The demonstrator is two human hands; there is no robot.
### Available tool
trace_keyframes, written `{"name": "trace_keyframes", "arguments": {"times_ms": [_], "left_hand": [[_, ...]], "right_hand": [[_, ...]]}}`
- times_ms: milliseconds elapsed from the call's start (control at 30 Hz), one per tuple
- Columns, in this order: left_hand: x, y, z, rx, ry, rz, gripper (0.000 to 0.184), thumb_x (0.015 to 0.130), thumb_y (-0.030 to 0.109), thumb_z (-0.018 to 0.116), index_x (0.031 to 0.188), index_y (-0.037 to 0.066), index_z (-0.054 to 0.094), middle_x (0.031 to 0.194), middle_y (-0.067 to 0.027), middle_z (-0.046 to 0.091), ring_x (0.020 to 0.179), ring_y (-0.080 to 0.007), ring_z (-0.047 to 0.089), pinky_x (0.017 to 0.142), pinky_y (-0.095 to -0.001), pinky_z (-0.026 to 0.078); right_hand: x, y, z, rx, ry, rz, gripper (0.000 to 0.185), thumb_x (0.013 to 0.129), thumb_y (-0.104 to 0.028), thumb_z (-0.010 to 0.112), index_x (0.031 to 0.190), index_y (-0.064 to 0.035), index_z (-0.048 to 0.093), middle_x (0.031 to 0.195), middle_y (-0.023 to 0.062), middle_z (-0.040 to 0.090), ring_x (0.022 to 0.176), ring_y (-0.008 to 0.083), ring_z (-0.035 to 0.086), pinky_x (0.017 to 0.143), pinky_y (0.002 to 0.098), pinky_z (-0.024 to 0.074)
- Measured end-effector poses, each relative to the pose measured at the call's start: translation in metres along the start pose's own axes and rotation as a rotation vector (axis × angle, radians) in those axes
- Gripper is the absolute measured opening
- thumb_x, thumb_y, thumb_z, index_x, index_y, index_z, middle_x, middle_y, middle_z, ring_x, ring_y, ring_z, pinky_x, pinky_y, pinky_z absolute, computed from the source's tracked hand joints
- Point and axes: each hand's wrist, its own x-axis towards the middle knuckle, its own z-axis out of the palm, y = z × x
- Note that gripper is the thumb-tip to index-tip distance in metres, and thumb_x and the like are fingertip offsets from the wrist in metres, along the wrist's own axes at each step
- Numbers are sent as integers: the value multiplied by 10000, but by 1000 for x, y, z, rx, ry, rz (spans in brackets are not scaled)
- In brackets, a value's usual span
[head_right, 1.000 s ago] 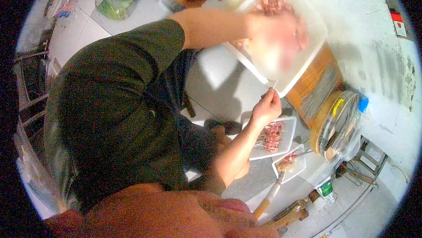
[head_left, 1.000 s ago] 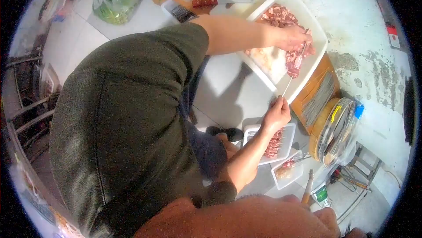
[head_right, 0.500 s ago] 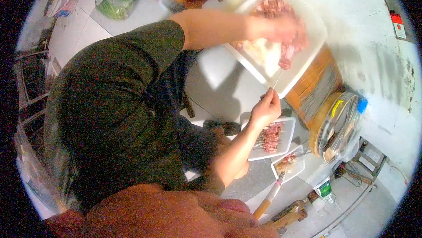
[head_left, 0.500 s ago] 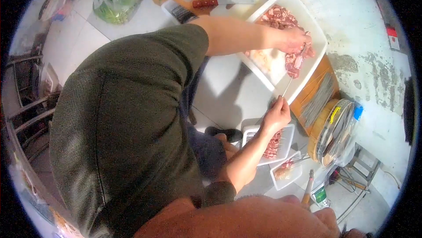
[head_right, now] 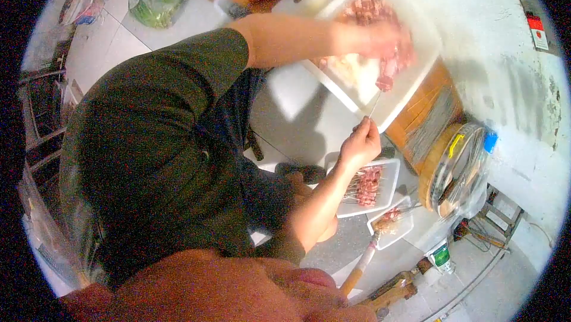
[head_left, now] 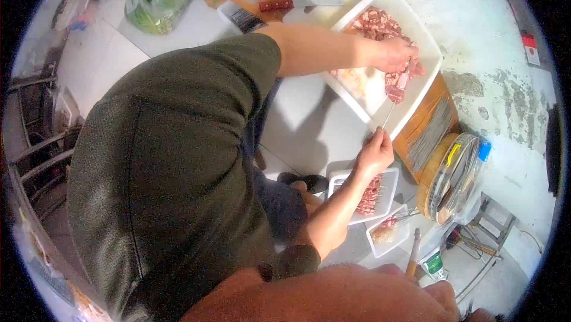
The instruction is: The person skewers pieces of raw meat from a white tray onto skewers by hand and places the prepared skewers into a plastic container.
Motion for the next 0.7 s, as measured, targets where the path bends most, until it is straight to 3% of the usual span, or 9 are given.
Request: {"name": "trace_keyframes", "arguments": {"times_ms": [100, 200, 400, 500, 600, 700], "left_hand": [[-26, 1, 24, -88, 92, -54, 154, 913, 114, 505, 912, -37, 535, 913, -223, 632, 900, -339, 632, 811, -443, 507], [-43, 8, 38, 48, 110, -32, 175, 930, 111, 490, 927, -55, 545, 930, -230, 632, 911, -329, 629, 814, -437, 505], [-3, 1, 8, -22, -43, -4, 227, 944, 114, 486, 1019, -88, 556, 980, -231, 631, 900, -327, 638, 828, -404, 511], [-27, 19, 28, 222, 75, 88, 143, 745, 37, 597, 858, -31, 652, 954, -162, 663, 892, -275, 622, 794, -378, 500], [-8, 10, 14, 39, 40, 44, 210, 919, 94, 538, 1012, -93, 561, 989, -219, 638, 955, -329, 643, 858, -387, 524], [-6, 10, 11, 100, 24, 58, 212, 917, 95, 548, 1015, -93, 556, 1004, -225, 635, 957, -332, 645, 844, -398, 535]], "right_hand": [[3, -2, 0, -12, -10, -6, 244, 899, -174, 579, 843, 50, 659, 587, 8, 516, 554, 78, 454, 515, 243, 376], [7, 0, 0, 13, 3, -31, 245, 901, -169, 578, 830, 54, 651, 591, 3, 509, 554, 74, 447, 510, 235, 365], [8, 2, -3, 60, 17, 4, 249, 895, -168, 584, 820, 62, 645, 591, 1, 508, 545, 70, 439, 497, 237, 354], [8, 3, -4, 51, 22, 13, 252, 894, -173, 585, 817, 59, 648, 593, 1, 511, 546, 70, 441, 499, 237, 356], [9, 4, -4, 55, 20, 17, 256, 894, -181, 586, 817, 54, 652, 596, 3, 518, 551, 72, 447, 504, 239, 361], [10, 8, -6, 43, 15, 5, 259, 894, -189, 588, 818, 50, 653, 600, 4, 527, 555, 74, 453, 508, 242, 366]]}}
